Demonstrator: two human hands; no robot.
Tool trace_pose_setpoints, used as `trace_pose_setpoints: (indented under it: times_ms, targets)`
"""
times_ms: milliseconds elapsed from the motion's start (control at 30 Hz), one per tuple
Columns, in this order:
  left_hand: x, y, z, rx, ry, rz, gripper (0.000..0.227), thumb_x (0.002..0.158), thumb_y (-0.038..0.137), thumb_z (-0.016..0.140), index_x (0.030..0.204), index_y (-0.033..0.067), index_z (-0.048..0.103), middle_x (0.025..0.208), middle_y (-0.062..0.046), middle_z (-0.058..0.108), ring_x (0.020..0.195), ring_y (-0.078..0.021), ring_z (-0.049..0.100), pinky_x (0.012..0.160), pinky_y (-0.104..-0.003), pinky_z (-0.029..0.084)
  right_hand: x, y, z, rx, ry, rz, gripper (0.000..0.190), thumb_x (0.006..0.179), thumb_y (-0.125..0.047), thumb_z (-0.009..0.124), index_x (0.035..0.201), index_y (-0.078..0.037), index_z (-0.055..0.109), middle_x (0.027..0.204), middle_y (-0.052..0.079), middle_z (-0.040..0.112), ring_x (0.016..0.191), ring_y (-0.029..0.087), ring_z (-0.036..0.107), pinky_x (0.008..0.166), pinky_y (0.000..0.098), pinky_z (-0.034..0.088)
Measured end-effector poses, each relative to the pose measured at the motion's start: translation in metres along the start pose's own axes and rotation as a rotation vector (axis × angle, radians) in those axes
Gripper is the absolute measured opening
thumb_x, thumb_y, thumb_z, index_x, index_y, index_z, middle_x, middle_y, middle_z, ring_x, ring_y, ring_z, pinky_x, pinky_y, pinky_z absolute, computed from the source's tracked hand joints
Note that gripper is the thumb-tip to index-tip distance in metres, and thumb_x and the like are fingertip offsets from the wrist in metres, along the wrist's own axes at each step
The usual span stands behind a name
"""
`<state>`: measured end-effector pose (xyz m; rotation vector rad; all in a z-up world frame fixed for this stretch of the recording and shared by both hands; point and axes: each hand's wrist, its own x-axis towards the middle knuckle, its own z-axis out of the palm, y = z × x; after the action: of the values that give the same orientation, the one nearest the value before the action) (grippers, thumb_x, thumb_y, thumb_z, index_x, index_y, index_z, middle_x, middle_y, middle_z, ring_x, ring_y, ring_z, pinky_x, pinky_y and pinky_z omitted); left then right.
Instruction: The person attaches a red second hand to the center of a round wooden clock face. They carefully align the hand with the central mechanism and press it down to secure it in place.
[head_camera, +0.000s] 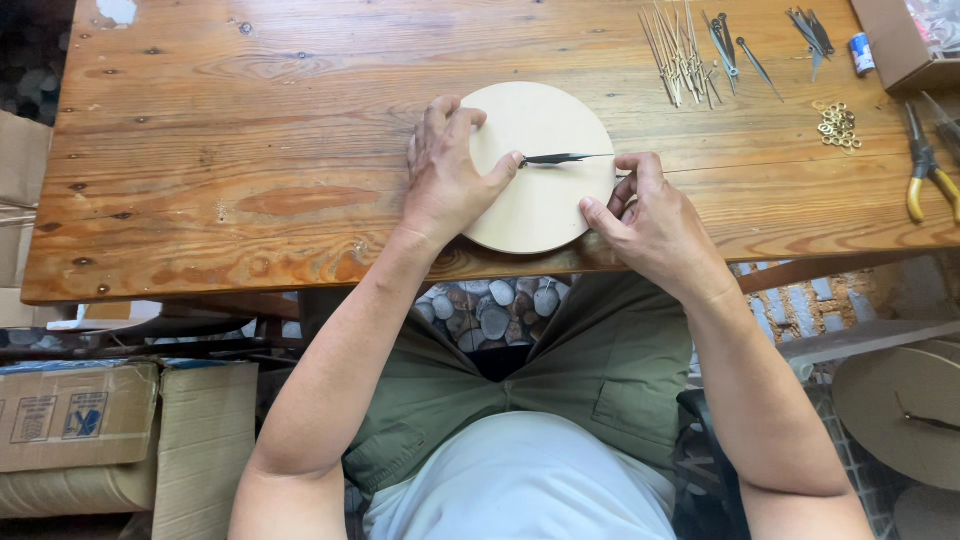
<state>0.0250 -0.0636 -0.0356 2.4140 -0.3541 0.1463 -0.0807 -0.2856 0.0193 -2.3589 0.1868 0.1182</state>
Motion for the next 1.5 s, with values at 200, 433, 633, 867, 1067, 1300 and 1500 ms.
trace_pose_setpoints:
  times_ms: [200, 433, 633, 867, 1067, 1300, 1500]
  targets:
    - [0.002, -0.002, 0.001, 0.004, -0.011, 0.015, 0.058, 0.084, 0.054, 0.074, 0.125, 0.0147, 0.059, 0.141, -0.013, 0.044, 0.138, -0.0321, 0.041, 0.114, -0.052, 0.030, 0.001, 0.001, 0.001, -0.006, 0.006, -0.011, 0.052, 0.093, -0.032, 0.071, 0.135, -0.010, 0.047, 0.083, 0.001, 0.063, 0.064, 0.016, 0.059, 0.069, 0.0340, 0.047]
    - [-0.007, 0.000, -0.005, -0.021, -0.010, 0.059, 0.058, 0.088, 0.052, 0.072, 0.125, 0.0099, 0.060, 0.144, -0.017, 0.042, 0.142, -0.0353, 0.038, 0.116, -0.055, 0.028, -0.002, -0.004, -0.003, 0.002, -0.010, 0.050, 0.057, 0.093, -0.036, 0.071, 0.138, -0.012, 0.047, 0.087, 0.001, 0.063, 0.066, 0.015, 0.057, 0.070, 0.0332, 0.047]
    - [-0.018, 0.000, -0.004, -0.112, 0.206, 0.247, 0.032, 0.093, 0.029, 0.077, 0.118, 0.0129, 0.068, 0.145, -0.013, 0.050, 0.147, -0.0347, 0.036, 0.122, -0.068, 0.011, 0.001, 0.003, -0.003, 0.019, 0.004, 0.043, 0.059, 0.092, -0.038, 0.071, 0.139, -0.012, 0.049, 0.087, -0.001, 0.063, 0.068, 0.013, 0.056, 0.073, 0.0320, 0.046]
    - [-0.014, -0.001, 0.010, 0.017, 0.104, 0.464, 0.020, 0.095, 0.024, 0.075, 0.113, 0.0168, 0.069, 0.110, -0.005, 0.062, 0.121, -0.0263, 0.061, 0.111, -0.050, 0.040, 0.006, 0.021, -0.002, 0.161, 0.007, -0.112, 0.062, 0.097, -0.026, 0.073, 0.142, 0.006, 0.045, 0.084, 0.007, 0.062, 0.060, 0.014, 0.063, 0.057, 0.0282, 0.048]
    - [-0.016, 0.008, 0.005, 0.046, 0.094, 0.449, 0.020, 0.098, 0.027, 0.072, 0.112, 0.0141, 0.068, 0.103, -0.006, 0.064, 0.115, -0.0249, 0.064, 0.108, -0.047, 0.044, 0.004, 0.020, -0.001, 0.200, 0.013, -0.099, 0.060, 0.096, -0.025, 0.073, 0.141, 0.005, 0.048, 0.083, 0.007, 0.062, 0.060, 0.013, 0.064, 0.055, 0.0276, 0.049]
    - [-0.023, 0.016, -0.020, -0.052, 0.106, 0.486, 0.026, 0.100, 0.025, 0.072, 0.119, 0.0078, 0.068, 0.116, -0.013, 0.064, 0.122, -0.0323, 0.061, 0.111, -0.052, 0.042, 0.005, 0.035, -0.002, 0.335, 0.036, -0.120, 0.051, 0.099, -0.022, 0.070, 0.139, 0.005, 0.052, 0.085, 0.009, 0.062, 0.057, 0.013, 0.063, 0.051, 0.0262, 0.051]
    - [-0.029, -0.025, -0.050, 0.015, 0.211, 0.455, 0.033, 0.104, 0.026, 0.070, 0.124, 0.0002, 0.064, 0.120, -0.020, 0.062, 0.119, -0.0412, 0.062, 0.110, -0.056, 0.042, 0.013, 0.074, -0.021, 0.243, 0.327, -0.153, 0.017, 0.105, -0.025, 0.075, 0.109, -0.008, 0.073, 0.078, 0.004, 0.064, 0.064, 0.012, 0.066, 0.056, 0.0248, 0.049]
